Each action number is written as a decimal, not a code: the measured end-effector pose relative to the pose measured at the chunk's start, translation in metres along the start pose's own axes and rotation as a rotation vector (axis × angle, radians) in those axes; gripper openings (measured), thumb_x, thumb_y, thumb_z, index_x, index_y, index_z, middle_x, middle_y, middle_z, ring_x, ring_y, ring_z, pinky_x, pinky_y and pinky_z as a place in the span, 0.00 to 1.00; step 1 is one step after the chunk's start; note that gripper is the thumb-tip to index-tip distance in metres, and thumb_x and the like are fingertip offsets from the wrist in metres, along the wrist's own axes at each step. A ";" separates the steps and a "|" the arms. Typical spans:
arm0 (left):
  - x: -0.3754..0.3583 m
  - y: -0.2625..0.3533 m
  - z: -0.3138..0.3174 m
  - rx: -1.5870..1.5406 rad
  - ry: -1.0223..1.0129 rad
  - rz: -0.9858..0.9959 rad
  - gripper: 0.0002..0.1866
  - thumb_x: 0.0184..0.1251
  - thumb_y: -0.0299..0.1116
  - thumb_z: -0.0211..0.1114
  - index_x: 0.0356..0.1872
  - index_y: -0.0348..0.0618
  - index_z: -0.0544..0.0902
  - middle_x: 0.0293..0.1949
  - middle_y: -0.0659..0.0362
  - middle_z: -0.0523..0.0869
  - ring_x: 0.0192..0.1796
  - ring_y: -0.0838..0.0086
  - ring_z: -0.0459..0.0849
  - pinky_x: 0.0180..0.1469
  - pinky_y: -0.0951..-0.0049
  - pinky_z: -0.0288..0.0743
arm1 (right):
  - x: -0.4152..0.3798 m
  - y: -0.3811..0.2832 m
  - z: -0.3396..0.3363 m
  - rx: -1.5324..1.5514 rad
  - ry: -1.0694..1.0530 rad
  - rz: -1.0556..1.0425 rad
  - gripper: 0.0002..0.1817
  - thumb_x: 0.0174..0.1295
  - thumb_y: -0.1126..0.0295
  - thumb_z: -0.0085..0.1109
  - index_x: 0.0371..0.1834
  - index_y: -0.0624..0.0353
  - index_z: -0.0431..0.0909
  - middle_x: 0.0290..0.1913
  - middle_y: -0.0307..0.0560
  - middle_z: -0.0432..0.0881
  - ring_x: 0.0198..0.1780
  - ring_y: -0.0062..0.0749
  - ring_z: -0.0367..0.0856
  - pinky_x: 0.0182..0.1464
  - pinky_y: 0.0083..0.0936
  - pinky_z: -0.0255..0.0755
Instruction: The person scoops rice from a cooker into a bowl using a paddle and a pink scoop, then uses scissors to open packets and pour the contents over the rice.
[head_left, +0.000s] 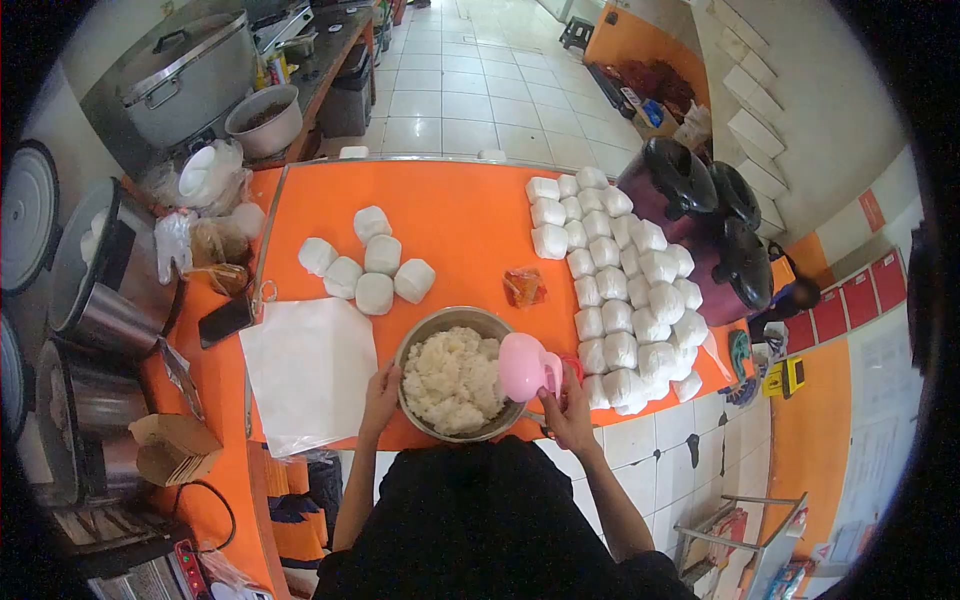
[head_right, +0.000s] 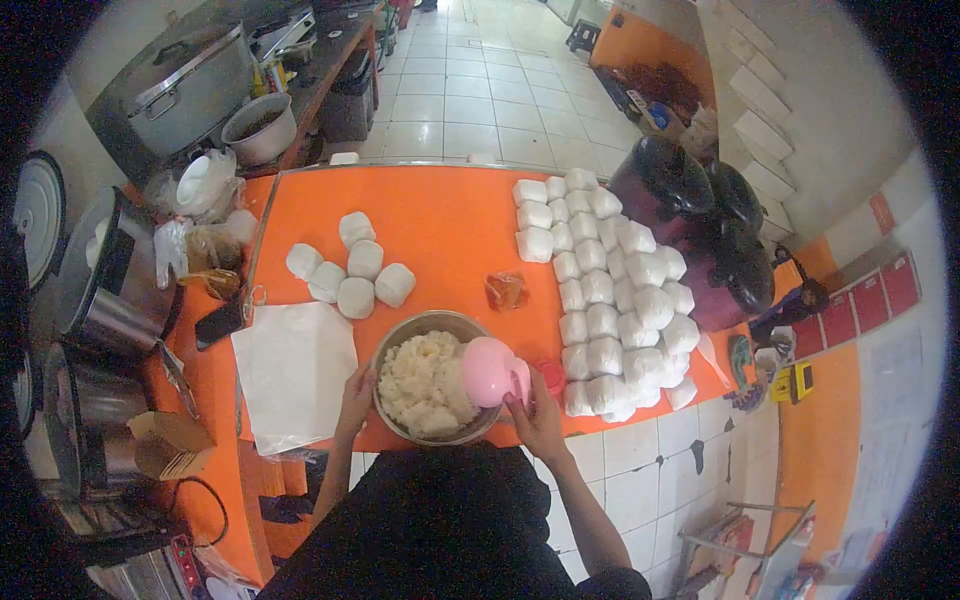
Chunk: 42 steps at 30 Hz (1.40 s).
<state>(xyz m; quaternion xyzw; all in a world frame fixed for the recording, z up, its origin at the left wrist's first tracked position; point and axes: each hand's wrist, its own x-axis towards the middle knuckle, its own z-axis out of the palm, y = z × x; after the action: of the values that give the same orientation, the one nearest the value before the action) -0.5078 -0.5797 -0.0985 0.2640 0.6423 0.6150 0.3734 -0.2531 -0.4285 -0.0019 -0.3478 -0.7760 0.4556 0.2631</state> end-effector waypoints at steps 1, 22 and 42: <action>-0.001 -0.001 -0.003 -0.010 0.019 0.005 0.21 0.71 0.40 0.47 0.53 0.33 0.72 0.45 0.55 0.79 0.47 0.75 0.75 0.51 0.75 0.68 | -0.002 0.002 -0.002 0.005 -0.021 0.061 0.26 0.61 0.66 0.54 0.60 0.60 0.60 0.42 0.58 0.78 0.44 0.43 0.79 0.46 0.32 0.71; -0.015 0.049 -0.056 0.430 0.194 -0.074 0.15 0.70 0.34 0.45 0.50 0.40 0.75 0.25 0.58 0.79 0.30 0.77 0.79 0.33 0.76 0.75 | 0.078 0.109 0.005 -0.372 -0.061 -0.086 0.17 0.58 0.70 0.51 0.49 0.66 0.70 0.42 0.63 0.77 0.42 0.54 0.76 0.46 0.39 0.69; 0.065 0.095 0.090 0.326 0.053 0.470 0.16 0.62 0.28 0.59 0.51 0.35 0.75 0.47 0.53 0.79 0.47 0.74 0.80 0.47 0.77 0.75 | 0.181 0.025 -0.028 0.225 -0.366 -0.064 0.06 0.49 0.76 0.64 0.32 0.63 0.82 0.25 0.40 0.81 0.26 0.18 0.77 0.28 0.19 0.70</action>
<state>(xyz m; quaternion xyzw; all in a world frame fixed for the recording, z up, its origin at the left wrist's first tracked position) -0.4847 -0.4646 -0.0111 0.4460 0.6633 0.5802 0.1565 -0.3378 -0.2638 0.0045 -0.2029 -0.7658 0.5863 0.1692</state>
